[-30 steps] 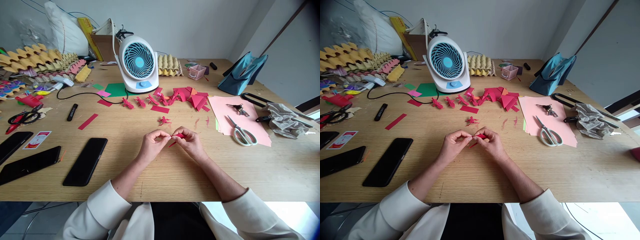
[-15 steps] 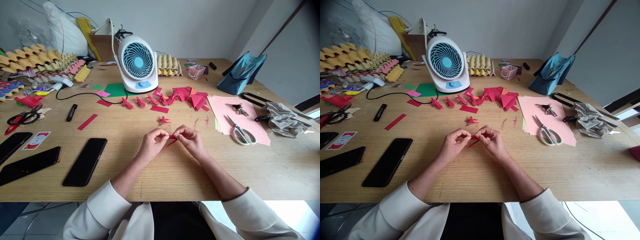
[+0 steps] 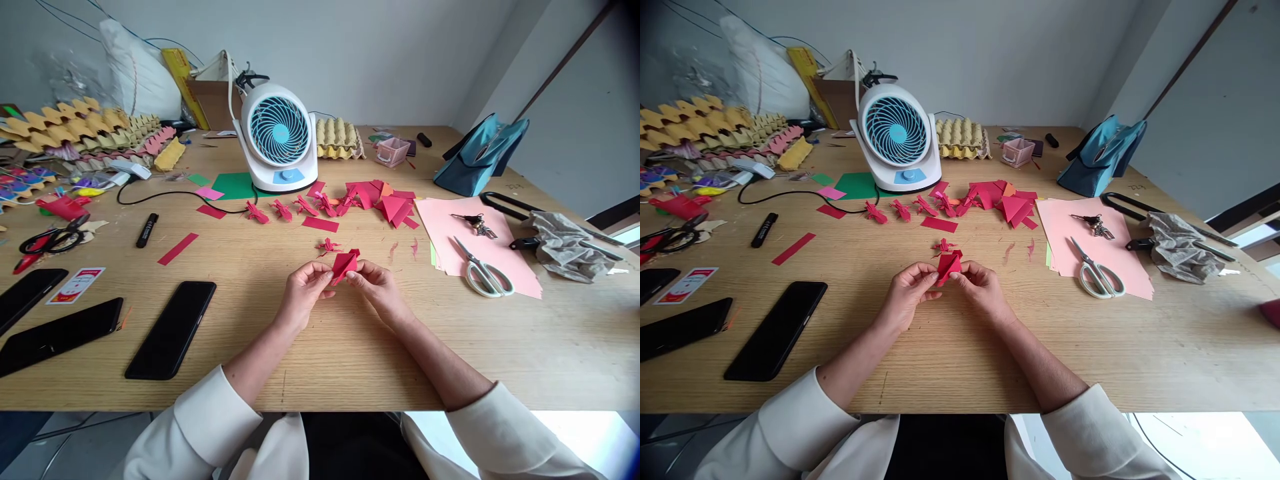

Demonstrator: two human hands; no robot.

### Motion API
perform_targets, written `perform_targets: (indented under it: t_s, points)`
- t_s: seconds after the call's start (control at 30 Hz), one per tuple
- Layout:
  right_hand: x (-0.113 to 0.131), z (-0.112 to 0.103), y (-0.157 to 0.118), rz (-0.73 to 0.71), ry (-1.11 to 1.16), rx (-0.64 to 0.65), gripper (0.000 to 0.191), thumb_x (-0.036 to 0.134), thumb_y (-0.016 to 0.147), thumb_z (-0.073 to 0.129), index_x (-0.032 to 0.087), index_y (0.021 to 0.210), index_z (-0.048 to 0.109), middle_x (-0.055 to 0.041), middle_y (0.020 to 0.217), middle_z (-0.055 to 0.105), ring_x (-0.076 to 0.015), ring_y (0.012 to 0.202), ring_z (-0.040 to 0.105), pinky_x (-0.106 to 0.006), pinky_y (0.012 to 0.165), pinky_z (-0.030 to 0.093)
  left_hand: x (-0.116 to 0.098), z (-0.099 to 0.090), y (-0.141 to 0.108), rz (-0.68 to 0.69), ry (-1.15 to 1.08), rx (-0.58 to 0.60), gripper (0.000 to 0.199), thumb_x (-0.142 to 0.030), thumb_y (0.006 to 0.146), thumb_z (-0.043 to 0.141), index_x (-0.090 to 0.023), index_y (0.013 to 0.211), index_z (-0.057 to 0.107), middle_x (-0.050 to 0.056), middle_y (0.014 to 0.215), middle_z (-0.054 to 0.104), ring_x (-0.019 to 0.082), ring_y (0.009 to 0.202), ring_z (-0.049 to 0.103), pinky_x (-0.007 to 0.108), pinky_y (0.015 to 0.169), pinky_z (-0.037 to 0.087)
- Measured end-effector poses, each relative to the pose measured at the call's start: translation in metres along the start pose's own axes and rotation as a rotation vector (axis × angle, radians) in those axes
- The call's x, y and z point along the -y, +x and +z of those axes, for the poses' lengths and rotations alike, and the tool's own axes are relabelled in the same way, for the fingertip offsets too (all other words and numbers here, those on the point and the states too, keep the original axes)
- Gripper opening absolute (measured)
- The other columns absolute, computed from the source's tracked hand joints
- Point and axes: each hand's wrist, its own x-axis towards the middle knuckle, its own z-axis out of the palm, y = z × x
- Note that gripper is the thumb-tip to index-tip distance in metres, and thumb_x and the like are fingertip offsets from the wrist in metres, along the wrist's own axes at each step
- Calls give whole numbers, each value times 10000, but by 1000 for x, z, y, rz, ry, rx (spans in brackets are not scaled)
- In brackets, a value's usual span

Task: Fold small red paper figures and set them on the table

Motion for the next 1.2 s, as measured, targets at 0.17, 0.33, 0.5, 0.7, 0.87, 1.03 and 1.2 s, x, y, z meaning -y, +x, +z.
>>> perform_targets:
  t_s: [0.17, 0.33, 0.5, 0.7, 0.87, 1.03, 1.2]
  points:
    - [-3, 2, -1, 29, 27, 10, 320, 502, 798, 749, 197, 761, 661, -6, 739, 657, -140, 693, 593, -288, 721, 488, 4, 7, -6, -79, 7, 79, 310, -389, 694, 801, -151, 798, 633, 23, 802, 671, 119, 738, 647, 231, 621, 572]
    - [-4, 2, 0, 16, -18, 23, 368, 525, 780, 754, 192, 707, 616, 10, 685, 576, -128, 651, 526, -272, 660, 440, 4, 6, -7, -50, 105, 130, 298, -368, 699, 791, -160, 816, 612, 15, 810, 629, 114, 731, 603, 182, 528, 530]
    - [-7, 3, -2, 40, -107, 32, 410, 553, 776, 734, 183, 692, 578, 21, 669, 530, -108, 616, 457, -256, 610, 379, -3, -1, -3, 84, 143, 84, 342, -405, 762, 759, -180, 989, 635, 48, 965, 682, 146, 827, 641, 189, 551, 539]
    - [-7, 6, -5, 11, -221, 106, 388, 536, 829, 671, 177, 705, 595, 0, 716, 536, -122, 653, 461, -271, 627, 375, -2, -4, 2, 116, 69, 16, 311, -423, 728, 794, -143, 769, 664, 22, 780, 680, 104, 688, 606, 191, 574, 494]
    - [-4, 5, -5, -16, -271, 180, 409, 562, 861, 636, 170, 745, 640, -9, 738, 550, -133, 695, 476, -274, 653, 385, -1, -2, 2, 129, 45, 13, 311, -413, 719, 800, -143, 728, 647, 4, 724, 666, 99, 660, 590, 210, 615, 489]
    - [-5, 5, -6, -34, -295, 232, 427, 551, 880, 628, 162, 704, 631, -8, 719, 533, -134, 692, 468, -282, 661, 379, 0, -1, 2, 30, -8, 78, 356, -429, 665, 838, -138, 779, 667, 5, 732, 674, 103, 648, 587, 226, 619, 480]
    - [-1, 8, -7, -39, -314, 245, 430, 545, 900, 606, 172, 686, 596, 5, 698, 506, -128, 674, 460, -277, 659, 373, -2, 0, 2, 50, 41, 114, 337, -420, 662, 835, -134, 722, 669, -8, 693, 636, 90, 631, 537, 220, 611, 435]
